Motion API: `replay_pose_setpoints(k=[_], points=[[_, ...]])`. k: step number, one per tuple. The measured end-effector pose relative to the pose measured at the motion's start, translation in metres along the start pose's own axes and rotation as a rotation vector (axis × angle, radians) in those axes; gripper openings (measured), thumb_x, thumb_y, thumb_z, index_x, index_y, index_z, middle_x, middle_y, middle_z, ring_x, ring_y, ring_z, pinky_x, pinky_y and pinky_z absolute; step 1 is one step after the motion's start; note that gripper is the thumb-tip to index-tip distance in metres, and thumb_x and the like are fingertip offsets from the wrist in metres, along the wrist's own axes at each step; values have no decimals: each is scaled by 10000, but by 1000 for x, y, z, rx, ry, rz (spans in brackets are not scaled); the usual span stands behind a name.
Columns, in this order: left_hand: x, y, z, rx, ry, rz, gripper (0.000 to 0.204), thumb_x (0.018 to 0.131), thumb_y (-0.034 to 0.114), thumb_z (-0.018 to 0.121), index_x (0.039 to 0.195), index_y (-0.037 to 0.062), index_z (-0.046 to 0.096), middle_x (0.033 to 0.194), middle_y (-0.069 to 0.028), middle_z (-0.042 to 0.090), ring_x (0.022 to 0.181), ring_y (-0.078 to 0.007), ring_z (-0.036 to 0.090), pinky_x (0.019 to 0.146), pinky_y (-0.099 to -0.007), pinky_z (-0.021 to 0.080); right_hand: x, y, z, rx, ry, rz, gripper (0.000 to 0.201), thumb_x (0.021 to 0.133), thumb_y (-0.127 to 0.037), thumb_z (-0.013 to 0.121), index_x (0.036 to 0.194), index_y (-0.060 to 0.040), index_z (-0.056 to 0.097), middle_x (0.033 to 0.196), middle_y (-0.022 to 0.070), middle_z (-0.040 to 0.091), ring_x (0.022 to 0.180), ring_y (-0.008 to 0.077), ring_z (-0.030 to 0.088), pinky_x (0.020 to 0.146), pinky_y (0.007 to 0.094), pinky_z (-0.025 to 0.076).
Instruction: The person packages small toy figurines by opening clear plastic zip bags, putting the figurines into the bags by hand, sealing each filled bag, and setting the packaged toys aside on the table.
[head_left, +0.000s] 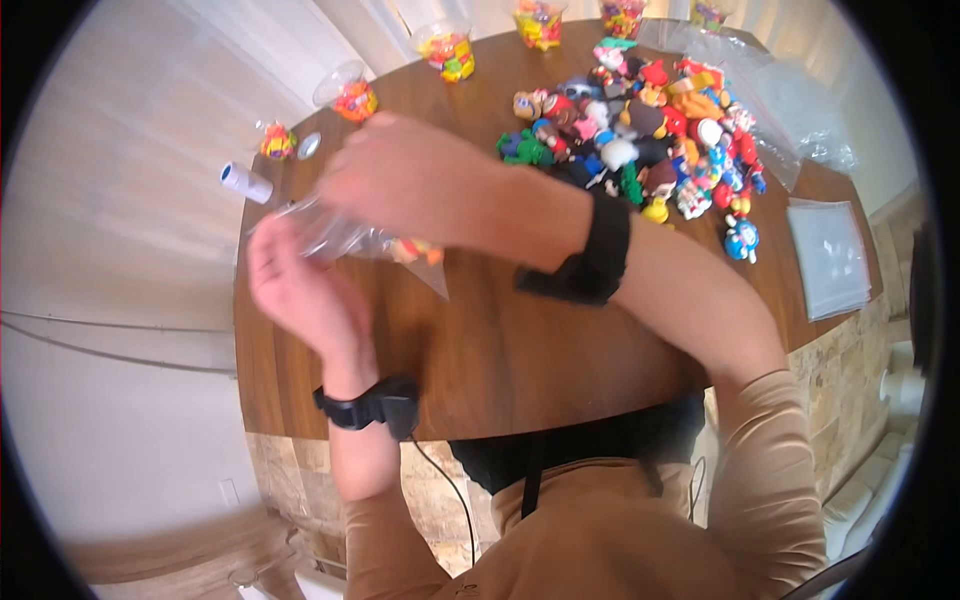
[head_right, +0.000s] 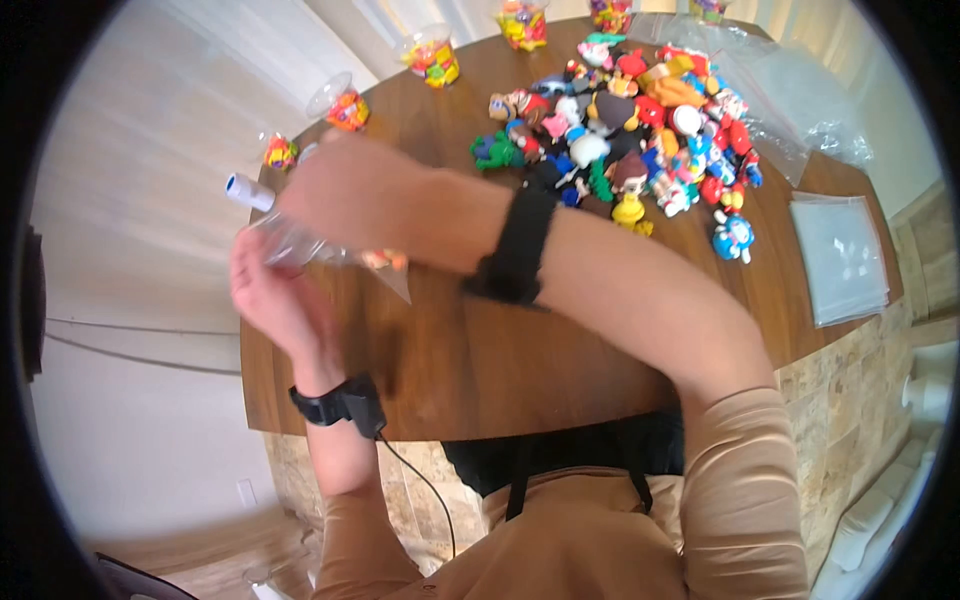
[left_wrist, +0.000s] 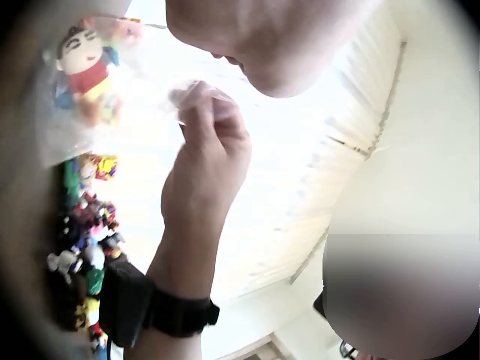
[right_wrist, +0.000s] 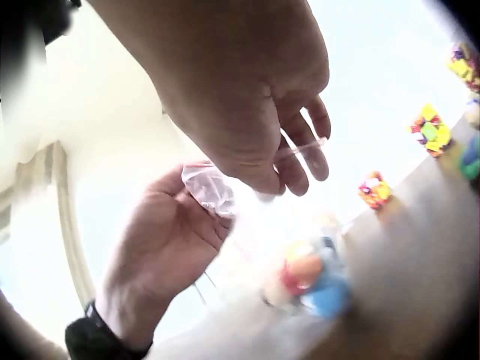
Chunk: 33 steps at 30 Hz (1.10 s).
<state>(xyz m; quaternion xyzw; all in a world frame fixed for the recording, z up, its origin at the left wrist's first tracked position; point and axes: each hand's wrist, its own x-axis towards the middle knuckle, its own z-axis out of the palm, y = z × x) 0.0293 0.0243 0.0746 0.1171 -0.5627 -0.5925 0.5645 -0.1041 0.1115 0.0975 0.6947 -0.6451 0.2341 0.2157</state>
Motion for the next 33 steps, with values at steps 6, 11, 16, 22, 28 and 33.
replay_pose_setpoints(k=[6,11,16,22,28,33], points=[[1,9,-5,130,59,158,101,980,76,555,1006,-1,616,931,-17,619,792,-70,559,691,-225,462,-11,13,-25,178,106,-158,162,846,-179,662,976,-84,674,963,66,651,971,248,625,888,385,469],[-22,-14,5,369,-430,-116,88,948,64,590,973,0,645,837,29,608,735,-46,532,651,-217,435,-59,46,-43,196,-115,323,298,842,-199,673,1092,-41,631,1049,144,630,1016,322,602,885,428,495],[-37,-35,7,551,-827,-310,123,882,86,634,963,-7,636,732,0,607,657,-76,531,606,-247,438,-102,79,-9,-364,-549,183,256,804,-157,684,1022,-34,633,963,117,645,1008,295,610,898,394,482],[-45,-33,12,735,-873,-269,196,810,102,680,972,1,634,691,-79,630,616,-176,610,582,-314,463,-101,74,-11,-174,-549,179,476,674,-54,720,1131,-45,584,981,112,603,976,295,598,877,392,472],[-42,-34,11,1057,-949,-162,261,800,133,723,1014,1,656,676,-77,621,609,-188,644,561,-310,472,-111,60,-17,-42,-457,156,431,681,-89,757,1082,-55,602,988,99,613,977,283,590,840,399,478],[-36,-30,10,814,-881,-278,199,867,117,704,1018,-6,663,693,-9,620,649,-80,602,589,-248,452,-118,61,-8,-166,-440,114,373,729,-95,712,1088,-61,614,958,110,628,964,282,593,810,376,482]])
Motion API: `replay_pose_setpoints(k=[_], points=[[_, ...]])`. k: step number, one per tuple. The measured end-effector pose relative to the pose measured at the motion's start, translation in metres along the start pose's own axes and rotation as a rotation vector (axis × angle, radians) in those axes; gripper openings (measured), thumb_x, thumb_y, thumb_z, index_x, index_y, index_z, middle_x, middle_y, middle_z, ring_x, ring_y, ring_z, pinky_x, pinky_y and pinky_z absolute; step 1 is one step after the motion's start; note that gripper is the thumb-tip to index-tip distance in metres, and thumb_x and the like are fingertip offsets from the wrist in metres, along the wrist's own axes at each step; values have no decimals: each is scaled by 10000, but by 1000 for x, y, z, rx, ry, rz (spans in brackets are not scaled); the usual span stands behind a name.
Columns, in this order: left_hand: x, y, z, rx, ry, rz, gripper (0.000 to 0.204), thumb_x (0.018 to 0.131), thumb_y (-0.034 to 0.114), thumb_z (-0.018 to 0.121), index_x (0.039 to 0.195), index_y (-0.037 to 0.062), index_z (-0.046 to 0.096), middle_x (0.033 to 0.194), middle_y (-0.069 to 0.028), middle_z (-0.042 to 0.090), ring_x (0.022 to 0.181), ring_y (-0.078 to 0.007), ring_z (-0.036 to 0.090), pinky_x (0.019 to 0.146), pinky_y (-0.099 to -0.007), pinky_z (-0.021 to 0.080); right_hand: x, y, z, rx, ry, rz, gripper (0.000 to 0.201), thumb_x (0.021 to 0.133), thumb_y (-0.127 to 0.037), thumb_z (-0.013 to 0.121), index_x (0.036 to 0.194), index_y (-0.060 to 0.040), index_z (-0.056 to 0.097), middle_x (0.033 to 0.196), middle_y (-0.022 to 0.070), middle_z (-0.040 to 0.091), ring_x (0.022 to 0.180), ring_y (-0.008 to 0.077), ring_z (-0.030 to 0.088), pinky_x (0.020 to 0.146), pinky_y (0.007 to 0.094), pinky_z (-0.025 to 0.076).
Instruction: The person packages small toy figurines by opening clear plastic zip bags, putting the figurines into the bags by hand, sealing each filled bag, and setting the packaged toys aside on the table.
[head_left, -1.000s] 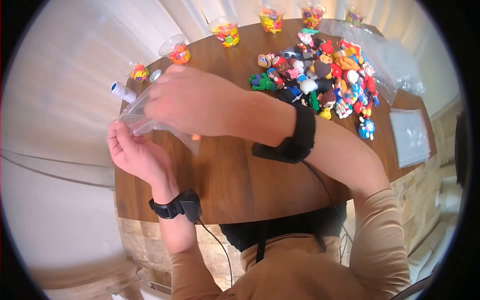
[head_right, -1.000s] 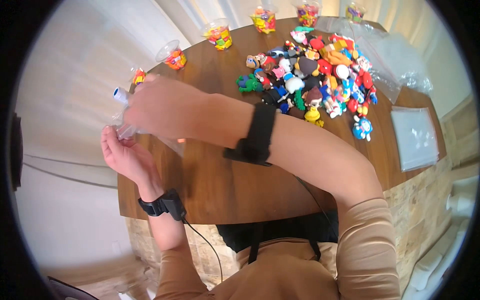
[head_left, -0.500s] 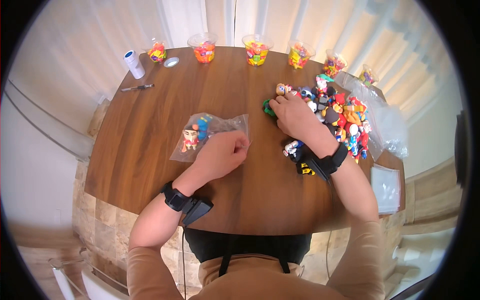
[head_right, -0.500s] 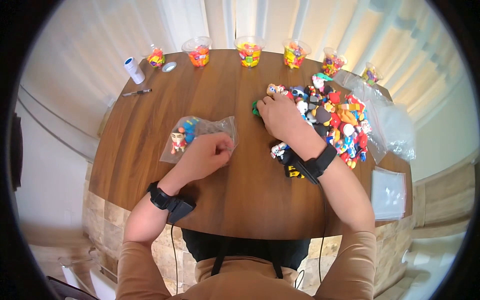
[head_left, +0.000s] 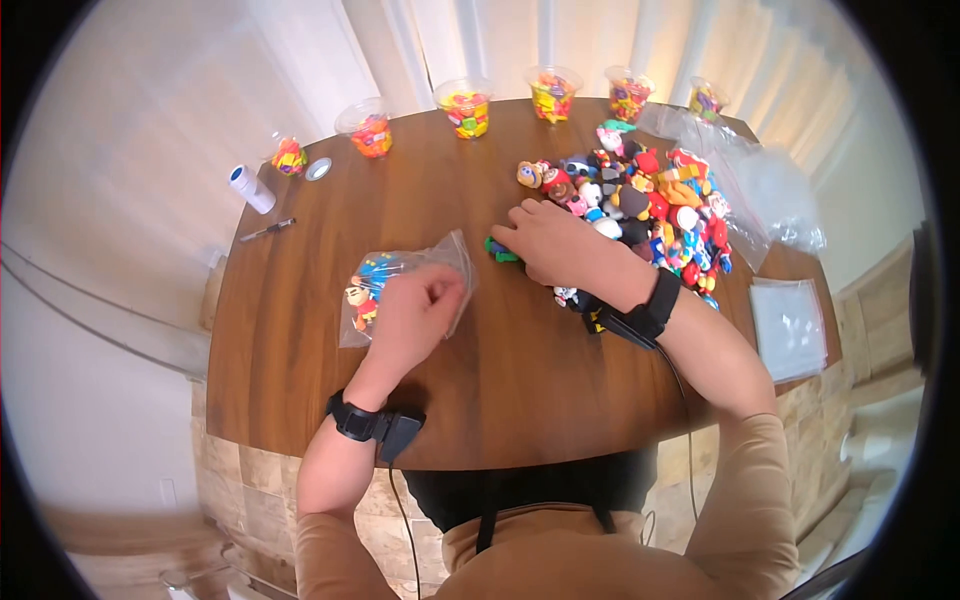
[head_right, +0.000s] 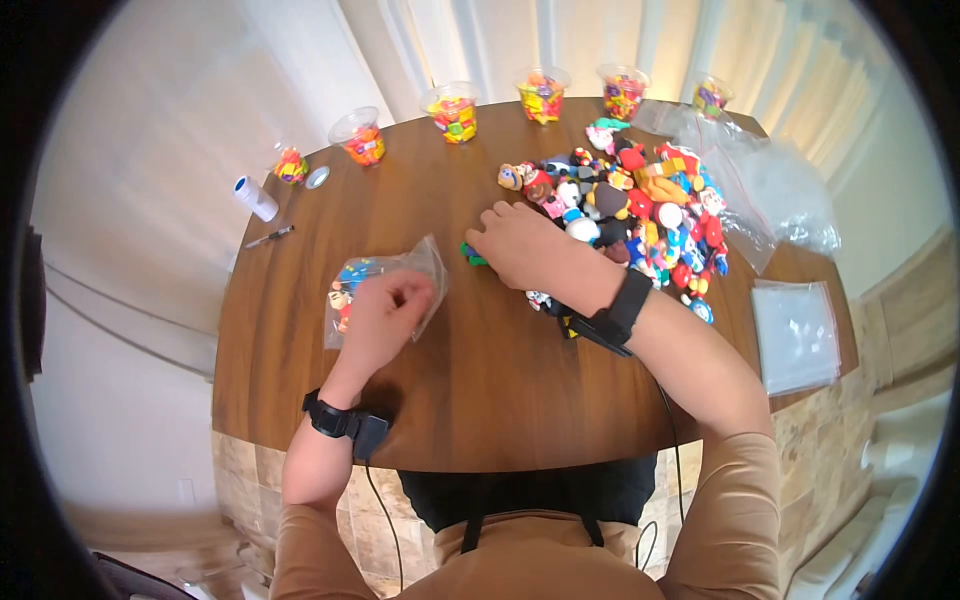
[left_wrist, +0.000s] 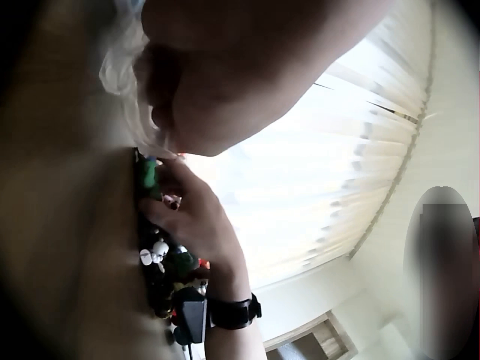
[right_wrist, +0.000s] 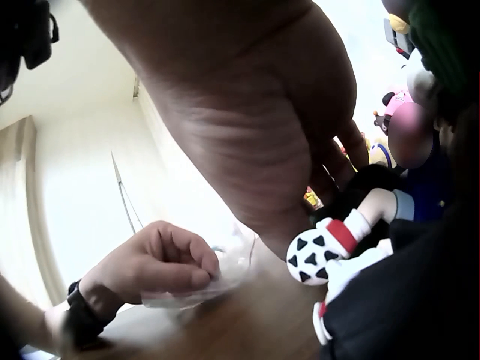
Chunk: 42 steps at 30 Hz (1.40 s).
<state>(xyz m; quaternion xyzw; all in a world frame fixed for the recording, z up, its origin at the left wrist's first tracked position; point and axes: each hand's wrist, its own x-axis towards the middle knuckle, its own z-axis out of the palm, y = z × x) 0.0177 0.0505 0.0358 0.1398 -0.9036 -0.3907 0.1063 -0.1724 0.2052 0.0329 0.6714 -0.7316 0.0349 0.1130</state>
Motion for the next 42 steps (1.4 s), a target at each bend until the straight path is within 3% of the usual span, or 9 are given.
replay_pose_setpoints(k=[6,10,11,14,19,23,30,32,42], points=[[-6,13,12,-538,269,215,48,946,54,621,969,21,647,729,66,548,664,2,458,575,-184,370,-1,5,-20,421,-74,335,366,793,-45,585,1156,-16,550,924,241,644,914,413,634,800,493,495],[-10,16,1,-446,280,271,37,953,48,617,968,34,647,734,80,537,662,14,443,578,-164,354,-12,13,-45,668,28,378,470,862,-42,533,1331,-18,510,1060,157,658,916,255,682,819,339,522],[-6,17,0,-475,279,235,36,952,46,619,970,30,646,731,77,544,660,14,446,578,-164,356,-14,8,-40,871,195,383,359,819,-66,553,1176,-31,565,813,128,635,772,238,656,697,359,503],[-7,11,9,-516,221,195,45,954,43,625,985,16,643,769,69,560,688,8,463,606,-165,369,-16,9,-26,1118,270,427,331,818,-84,556,1143,-27,589,799,106,624,752,183,625,673,329,480],[-7,14,13,-539,190,198,66,962,58,632,1002,6,639,807,61,579,702,1,478,632,-160,378,-11,3,-21,779,355,245,274,815,-107,555,1067,-35,635,796,108,610,727,192,587,659,325,451],[-4,15,14,-569,242,183,80,975,86,625,1009,14,614,757,49,576,649,-11,476,595,-170,375,-17,5,-46,819,165,288,318,818,-1,565,1127,-39,626,847,5,589,735,77,534,638,251,431],[-1,12,12,-621,306,258,77,1017,108,551,1013,33,533,626,13,511,496,-44,428,467,-208,330,-22,2,-57,950,54,311,365,802,36,567,1147,-49,652,862,11,649,731,72,569,630,239,455],[-1,16,12,-643,317,261,75,1018,106,549,1016,33,530,619,18,502,490,-42,422,460,-205,320,-23,-5,-53,1013,215,93,248,812,-83,570,1041,-37,654,812,106,618,772,225,614,706,324,481],[-8,25,11,-574,348,273,81,1016,105,552,1027,29,528,613,37,496,497,-16,412,456,-185,296,-12,-35,-43,566,203,136,249,831,-149,678,1053,-51,620,906,160,662,925,359,639,783,441,492]])
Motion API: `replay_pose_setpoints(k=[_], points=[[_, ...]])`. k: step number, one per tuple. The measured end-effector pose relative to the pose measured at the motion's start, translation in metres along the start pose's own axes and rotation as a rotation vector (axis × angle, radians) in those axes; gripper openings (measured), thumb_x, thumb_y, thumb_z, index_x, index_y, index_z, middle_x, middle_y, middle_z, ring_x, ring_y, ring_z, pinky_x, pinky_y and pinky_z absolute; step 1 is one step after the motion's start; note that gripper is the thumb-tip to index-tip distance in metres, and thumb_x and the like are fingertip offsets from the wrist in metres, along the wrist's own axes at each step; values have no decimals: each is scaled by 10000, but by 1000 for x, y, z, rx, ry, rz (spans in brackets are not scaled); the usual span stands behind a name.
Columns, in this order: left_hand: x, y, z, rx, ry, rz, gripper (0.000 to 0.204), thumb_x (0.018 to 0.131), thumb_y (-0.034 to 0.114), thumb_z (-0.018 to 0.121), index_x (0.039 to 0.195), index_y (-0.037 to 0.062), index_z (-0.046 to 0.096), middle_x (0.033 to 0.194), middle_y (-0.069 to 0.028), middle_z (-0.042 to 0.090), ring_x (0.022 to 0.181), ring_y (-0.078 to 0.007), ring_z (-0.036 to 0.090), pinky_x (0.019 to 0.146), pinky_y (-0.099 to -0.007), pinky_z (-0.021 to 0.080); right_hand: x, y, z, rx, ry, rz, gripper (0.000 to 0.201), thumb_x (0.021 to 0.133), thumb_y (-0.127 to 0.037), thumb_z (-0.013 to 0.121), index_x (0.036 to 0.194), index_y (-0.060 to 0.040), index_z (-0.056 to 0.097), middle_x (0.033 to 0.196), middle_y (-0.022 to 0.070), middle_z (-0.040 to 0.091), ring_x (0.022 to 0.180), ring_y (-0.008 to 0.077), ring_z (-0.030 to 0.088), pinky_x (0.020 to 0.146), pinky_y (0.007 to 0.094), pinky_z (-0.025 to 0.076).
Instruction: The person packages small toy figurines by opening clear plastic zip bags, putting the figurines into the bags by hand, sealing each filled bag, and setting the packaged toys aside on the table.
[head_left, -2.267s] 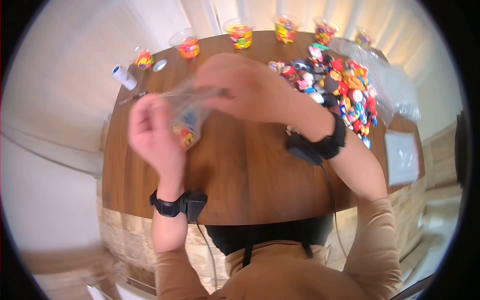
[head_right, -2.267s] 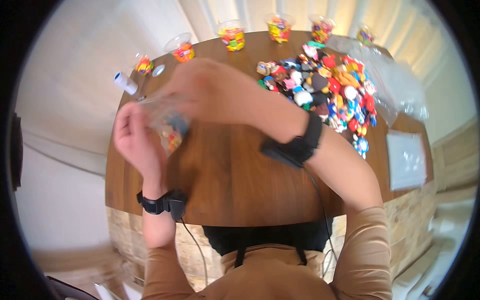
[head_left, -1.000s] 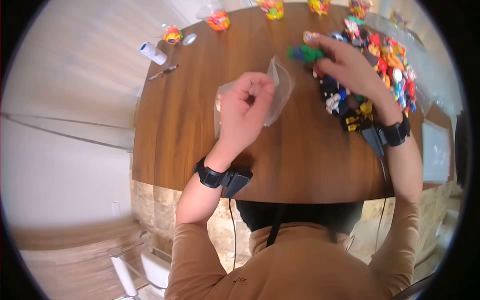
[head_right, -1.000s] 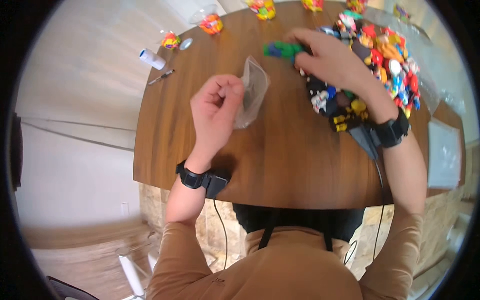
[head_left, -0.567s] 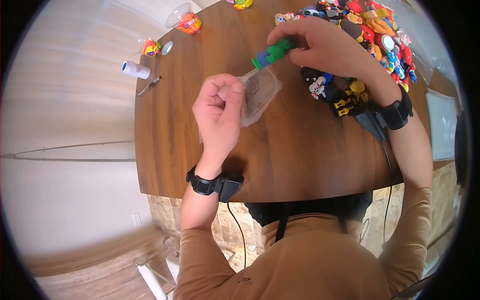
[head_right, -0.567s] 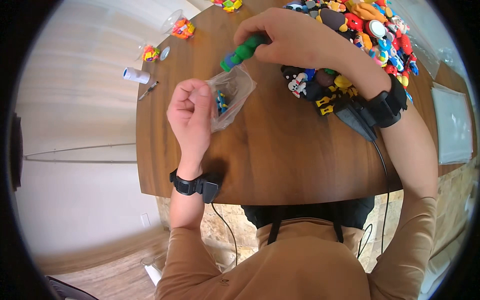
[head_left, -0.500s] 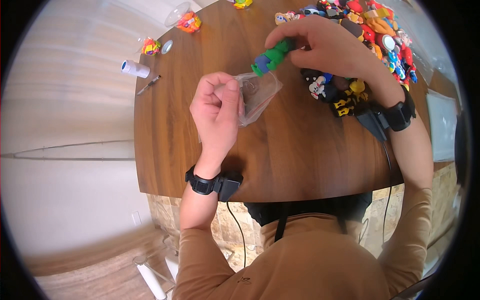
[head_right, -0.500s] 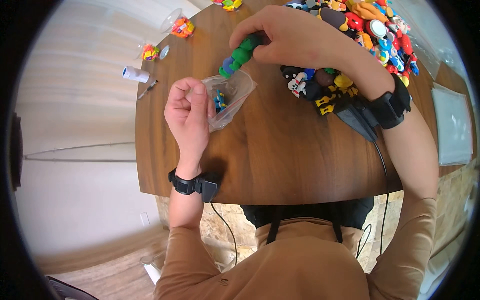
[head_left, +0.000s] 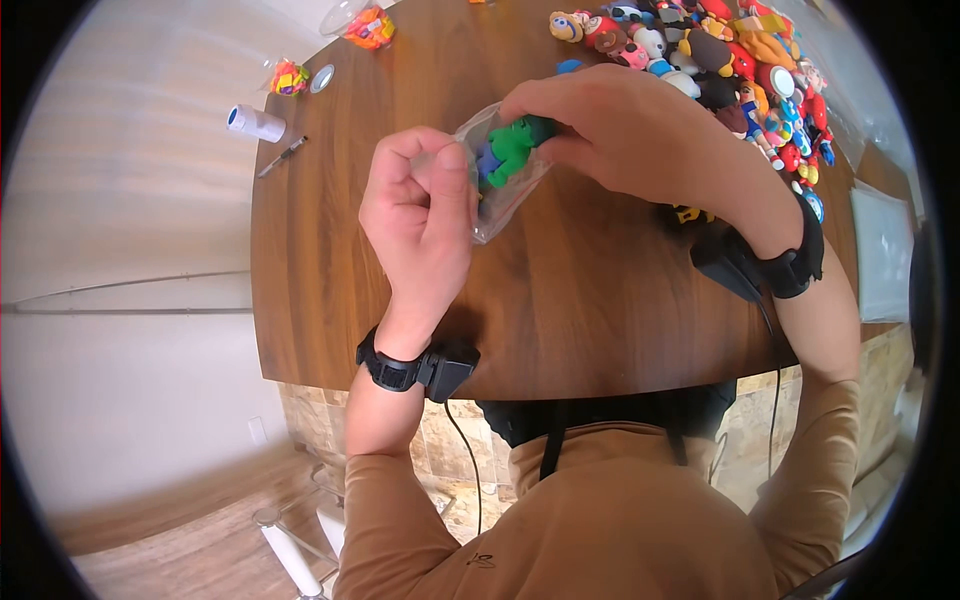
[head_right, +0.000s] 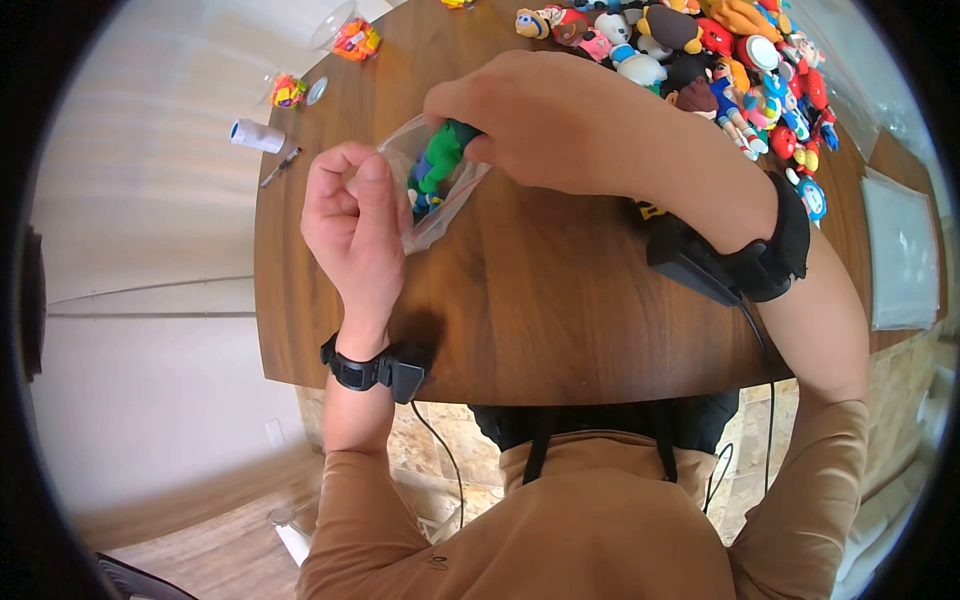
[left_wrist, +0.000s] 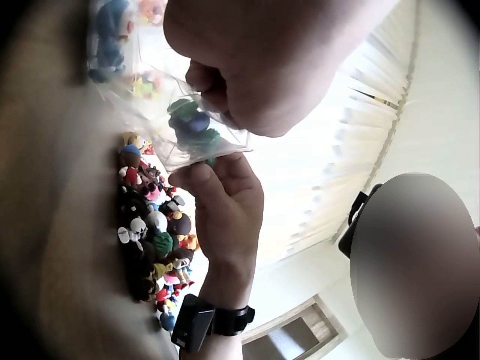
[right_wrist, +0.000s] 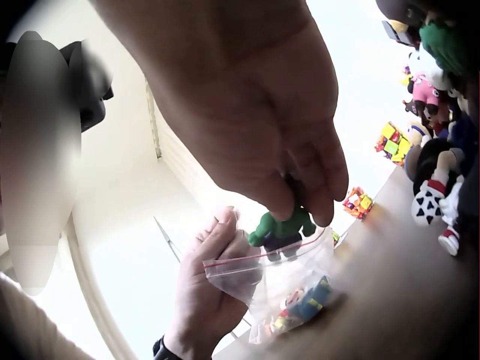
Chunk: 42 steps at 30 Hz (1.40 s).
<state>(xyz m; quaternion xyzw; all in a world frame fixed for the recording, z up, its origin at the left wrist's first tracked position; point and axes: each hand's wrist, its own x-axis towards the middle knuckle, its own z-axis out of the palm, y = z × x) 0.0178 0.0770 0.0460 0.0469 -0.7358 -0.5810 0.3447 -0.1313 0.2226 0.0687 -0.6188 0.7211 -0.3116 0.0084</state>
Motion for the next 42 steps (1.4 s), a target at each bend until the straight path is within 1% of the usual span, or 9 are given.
replay_pose_setpoints(k=[6,16,18,25,27,32,34,38,42], points=[[3,0,-5,36,36,-19,89,1013,112,561,1014,27,534,618,35,492,496,-25,404,466,-197,305,1,4,39,-9,112,-110,276,824,-229,717,940,-54,537,767,145,657,736,345,663,665,422,505],[7,-7,-10,-41,48,-31,114,981,92,617,1041,26,545,629,42,561,562,2,473,509,-165,337,-7,5,26,83,-149,-9,299,873,-301,671,945,-27,573,830,157,666,876,336,664,724,442,519],[6,-5,-7,-33,-18,-217,133,940,50,659,1043,12,585,651,40,584,585,5,489,522,-162,353,-8,17,29,-103,-232,-214,255,858,-293,665,868,-44,612,825,127,666,868,328,656,749,418,515],[4,-8,-6,22,-82,-394,102,891,-1,688,988,-6,658,683,52,611,612,14,490,537,-160,358,1,11,-22,125,-118,-117,96,852,-89,643,920,-22,646,830,73,633,802,265,612,706,361,484],[3,-11,-7,5,-132,-390,110,886,-4,696,991,-2,662,705,53,621,621,15,491,540,-160,357,4,17,-27,-55,153,183,141,858,-82,638,984,-19,645,895,89,657,837,266,634,720,365,502],[-8,-8,1,54,-268,-292,96,904,7,688,998,5,669,744,46,631,631,10,490,549,-160,358,-9,68,21,-757,34,-69,259,809,-61,658,1064,-71,614,1101,80,604,973,255,640,843,371,507],[-12,-5,-1,7,-214,-257,75,922,19,674,995,6,668,760,39,633,634,2,493,554,-161,358,-4,58,9,-561,-184,16,269,790,-53,658,1051,-76,598,1095,115,564,1006,267,618,865,377,493],[-9,-5,3,87,-173,-243,91,939,95,677,971,11,661,719,22,611,573,-13,464,529,-168,333,-5,65,28,-365,64,-138,189,801,-58,619,986,-99,631,901,115,628,873,299,673,734,413,525],[-9,-11,3,47,-122,-233,96,949,79,660,1005,2,657,717,20,620,577,-16,486,527,-172,356,-5,60,22,-231,-140,28,199,818,-51,592,1005,-102,635,889,119,651,888,309,669,732,426,525]])
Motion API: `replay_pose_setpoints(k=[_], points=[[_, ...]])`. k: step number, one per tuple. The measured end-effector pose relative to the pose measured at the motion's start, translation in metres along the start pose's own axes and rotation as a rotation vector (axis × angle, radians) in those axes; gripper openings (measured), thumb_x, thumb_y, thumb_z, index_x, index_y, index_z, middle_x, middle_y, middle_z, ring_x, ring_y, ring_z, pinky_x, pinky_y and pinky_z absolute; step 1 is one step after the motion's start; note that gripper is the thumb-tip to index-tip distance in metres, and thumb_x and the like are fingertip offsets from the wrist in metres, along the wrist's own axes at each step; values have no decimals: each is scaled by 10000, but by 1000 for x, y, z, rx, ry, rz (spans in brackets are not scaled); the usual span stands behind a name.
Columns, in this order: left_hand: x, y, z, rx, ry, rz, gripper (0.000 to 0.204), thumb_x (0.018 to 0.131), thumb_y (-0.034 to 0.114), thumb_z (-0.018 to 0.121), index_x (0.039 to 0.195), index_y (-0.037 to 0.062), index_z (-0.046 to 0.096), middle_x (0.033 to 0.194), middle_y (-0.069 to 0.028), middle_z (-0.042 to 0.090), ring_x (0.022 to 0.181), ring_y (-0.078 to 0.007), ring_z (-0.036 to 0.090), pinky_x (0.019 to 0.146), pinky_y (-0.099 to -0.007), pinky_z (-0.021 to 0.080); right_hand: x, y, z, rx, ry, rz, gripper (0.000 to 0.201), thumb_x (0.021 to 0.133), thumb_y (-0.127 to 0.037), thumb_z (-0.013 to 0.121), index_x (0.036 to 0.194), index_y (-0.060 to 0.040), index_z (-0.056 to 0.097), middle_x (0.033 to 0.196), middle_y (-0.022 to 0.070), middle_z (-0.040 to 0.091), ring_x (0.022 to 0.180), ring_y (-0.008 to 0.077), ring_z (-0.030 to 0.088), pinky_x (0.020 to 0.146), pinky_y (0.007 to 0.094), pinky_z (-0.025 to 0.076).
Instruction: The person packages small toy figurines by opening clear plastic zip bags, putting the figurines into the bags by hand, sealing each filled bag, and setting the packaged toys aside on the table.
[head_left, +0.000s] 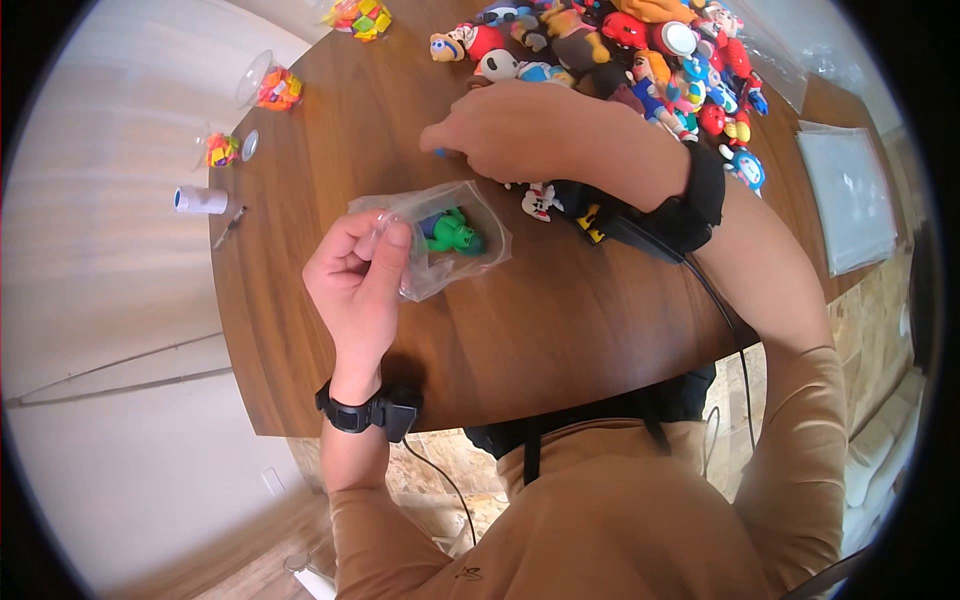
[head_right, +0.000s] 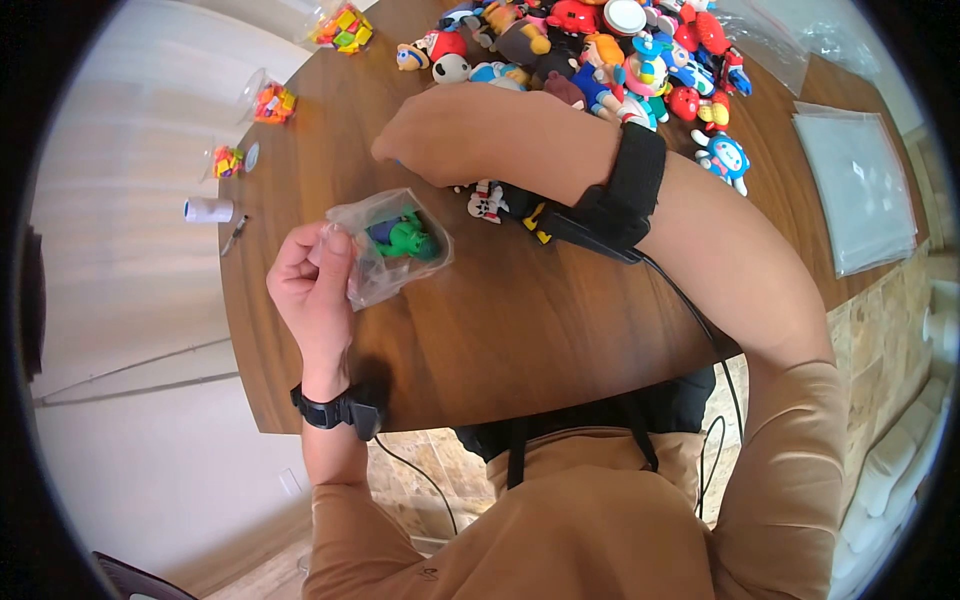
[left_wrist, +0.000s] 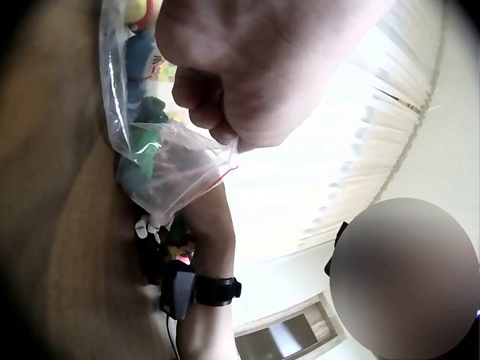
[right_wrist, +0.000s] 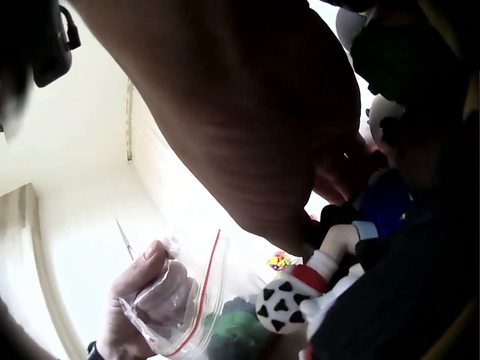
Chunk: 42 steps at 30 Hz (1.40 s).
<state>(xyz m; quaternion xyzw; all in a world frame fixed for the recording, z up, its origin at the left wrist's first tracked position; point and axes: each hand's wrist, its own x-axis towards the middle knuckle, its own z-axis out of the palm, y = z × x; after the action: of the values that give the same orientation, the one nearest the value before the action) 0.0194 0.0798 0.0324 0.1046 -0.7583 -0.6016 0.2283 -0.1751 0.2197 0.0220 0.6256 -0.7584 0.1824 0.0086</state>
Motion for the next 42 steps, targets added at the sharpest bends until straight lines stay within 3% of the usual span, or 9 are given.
replay_pose_setpoints(k=[9,11,15,18,21,27,32,41,42], points=[[3,2,-3,-140,50,-18,152,985,108,609,1057,-15,661,672,18,600,522,-19,450,515,-179,352,-6,-19,-63,411,174,89,249,785,-150,593,1017,-96,666,874,99,704,792,276,680,669,400,516],[3,4,-2,-169,84,-13,164,989,117,606,1064,-17,663,671,19,600,519,-21,448,514,-177,351,-12,-25,-84,670,-165,-96,255,796,-83,544,1034,-32,620,851,107,688,756,221,639,739,323,517],[4,10,1,-158,63,-16,190,982,115,617,1099,-24,670,664,23,599,524,-24,454,516,-179,346,-17,-51,-83,537,-229,-33,210,815,-99,584,1008,-25,621,843,123,691,799,242,656,717,356,515],[0,11,0,-141,39,-4,204,972,108,634,1118,-29,673,670,17,611,538,-24,474,524,-178,354,-13,-56,-48,102,-196,-69,164,839,-98,600,986,-31,629,848,137,689,808,290,667,699,403,506],[-1,17,4,-137,80,19,203,979,114,621,1113,-27,680,662,20,590,524,-28,446,510,-187,330,-11,-61,-32,272,96,-123,194,870,-105,584,1054,-58,623,841,149,684,834,330,665,701,447,496],[2,23,-9,-50,163,109,217,997,122,587,1113,-42,671,656,22,557,526,-36,430,491,-203,305,-13,-76,-39,537,-245,24,307,879,-161,625,1173,-97,561,973,118,687,939,308,651,749,466,489],[6,28,-15,-179,322,149,225,992,109,593,1116,-64,664,695,13,585,544,-39,443,486,-193,301,-12,-71,-33,-16,137,-283,222,808,-56,622,1028,-89,618,1077,20,648,1052,204,612,910,378,453],[15,37,-42,-309,394,114,216,953,124,652,1065,-56,693,651,12,602,483,-28,470,435,-195,333,29,-73,-58,-269,352,-515,115,761,-67,627,860,-125,618,883,7,595,970,208,578,896,332,419],[15,38,-47,-330,434,148,210,953,119,649,1066,-52,692,645,13,596,482,-28,464,432,-193,328,37,-76,-63,-244,353,-417,119,739,-71,638,843,-128,618,880,7,592,979,201,572,928,346,407]])
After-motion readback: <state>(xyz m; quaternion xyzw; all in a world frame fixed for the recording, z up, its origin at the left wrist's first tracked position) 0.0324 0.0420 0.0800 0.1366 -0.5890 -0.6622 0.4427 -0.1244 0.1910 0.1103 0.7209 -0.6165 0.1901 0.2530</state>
